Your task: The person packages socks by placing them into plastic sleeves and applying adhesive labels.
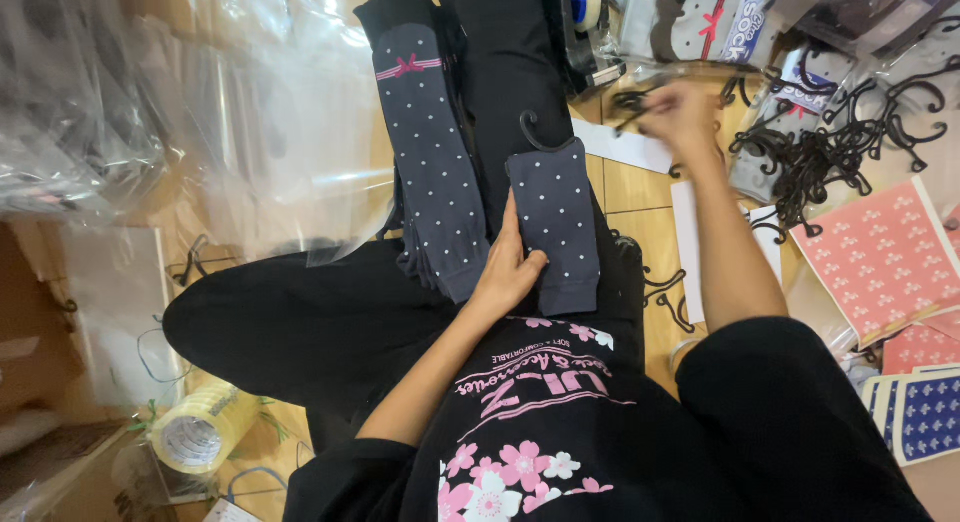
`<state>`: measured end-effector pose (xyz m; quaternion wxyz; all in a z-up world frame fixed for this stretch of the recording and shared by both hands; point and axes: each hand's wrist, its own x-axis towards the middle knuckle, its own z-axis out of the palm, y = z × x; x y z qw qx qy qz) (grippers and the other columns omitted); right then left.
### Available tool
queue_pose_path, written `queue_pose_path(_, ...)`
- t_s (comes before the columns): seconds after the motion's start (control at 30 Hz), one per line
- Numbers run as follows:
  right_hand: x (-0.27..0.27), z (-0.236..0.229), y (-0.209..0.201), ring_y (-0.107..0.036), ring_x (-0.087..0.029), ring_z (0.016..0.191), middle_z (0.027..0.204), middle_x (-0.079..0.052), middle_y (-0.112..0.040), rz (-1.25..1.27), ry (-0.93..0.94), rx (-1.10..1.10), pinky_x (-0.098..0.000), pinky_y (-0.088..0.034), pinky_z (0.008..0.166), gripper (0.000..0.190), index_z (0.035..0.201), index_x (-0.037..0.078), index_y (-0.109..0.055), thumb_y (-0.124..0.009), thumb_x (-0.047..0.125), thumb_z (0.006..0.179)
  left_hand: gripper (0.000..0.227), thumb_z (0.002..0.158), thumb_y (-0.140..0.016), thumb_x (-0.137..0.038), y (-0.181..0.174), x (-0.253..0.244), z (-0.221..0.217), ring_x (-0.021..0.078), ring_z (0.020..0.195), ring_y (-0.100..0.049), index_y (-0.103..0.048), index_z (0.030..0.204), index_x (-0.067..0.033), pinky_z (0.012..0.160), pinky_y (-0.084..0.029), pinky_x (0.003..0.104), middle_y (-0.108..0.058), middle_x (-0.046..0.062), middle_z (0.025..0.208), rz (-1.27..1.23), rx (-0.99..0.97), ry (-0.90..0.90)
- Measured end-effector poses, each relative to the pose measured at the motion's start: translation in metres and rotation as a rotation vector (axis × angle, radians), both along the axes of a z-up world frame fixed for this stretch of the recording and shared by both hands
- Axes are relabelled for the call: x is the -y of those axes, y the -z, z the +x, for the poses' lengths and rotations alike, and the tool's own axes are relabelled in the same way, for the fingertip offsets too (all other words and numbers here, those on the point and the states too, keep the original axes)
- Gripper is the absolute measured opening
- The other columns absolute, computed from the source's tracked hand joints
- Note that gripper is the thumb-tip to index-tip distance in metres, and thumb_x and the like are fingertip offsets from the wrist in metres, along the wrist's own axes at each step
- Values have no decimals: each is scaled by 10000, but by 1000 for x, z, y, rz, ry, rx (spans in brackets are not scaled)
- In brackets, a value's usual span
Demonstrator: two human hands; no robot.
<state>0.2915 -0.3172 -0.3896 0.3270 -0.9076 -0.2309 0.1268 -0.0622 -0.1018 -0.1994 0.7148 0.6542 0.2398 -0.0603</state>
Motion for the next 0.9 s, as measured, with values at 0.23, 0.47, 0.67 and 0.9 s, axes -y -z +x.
queue_pose_path(0.23,30,-46,-126,-610,-369,1048,1192,-109,-580,-404,417,439,-452,-469,936,515,1191,115,-698,-898,54,720,1174,716,-652,-37,-29,2,1,548,1499,-242,72,1640,-26,1218,-263,609,-230,404,1601,37,-16,35)
queue_pose_path(0.47,-20,-81,-64,-577,-362,1023,1062,-96,-653,14,-253,174,-423,-425,961,512,1179,142,-759,-970,268,730,1356,721,-848,-170,-66,-9,-6,607,1444,-290,159,1619,-36,1180,-307,649,-241,439,1577,25,-69,55)
queue_pose_path(0.67,-22,-107,-78,-512,-282,1179,1181,-20,-640,-163,-270,466,-414,-347,1016,351,1132,204,-783,-917,226,808,1447,669,-882,-86,-70,-10,-4,579,1467,-275,215,1613,-88,1184,-330,629,-243,406,1594,92,-107,138)
queue_pose_path(0.9,-28,-106,-82,-701,-292,879,892,-55,-723,4,-210,428,-385,-538,831,207,1030,146,-784,-870,59,863,1137,891,-708,-414,-41,-56,46,623,1344,-450,40,1610,50,1084,-423,670,-398,468,1452,288,-118,97)
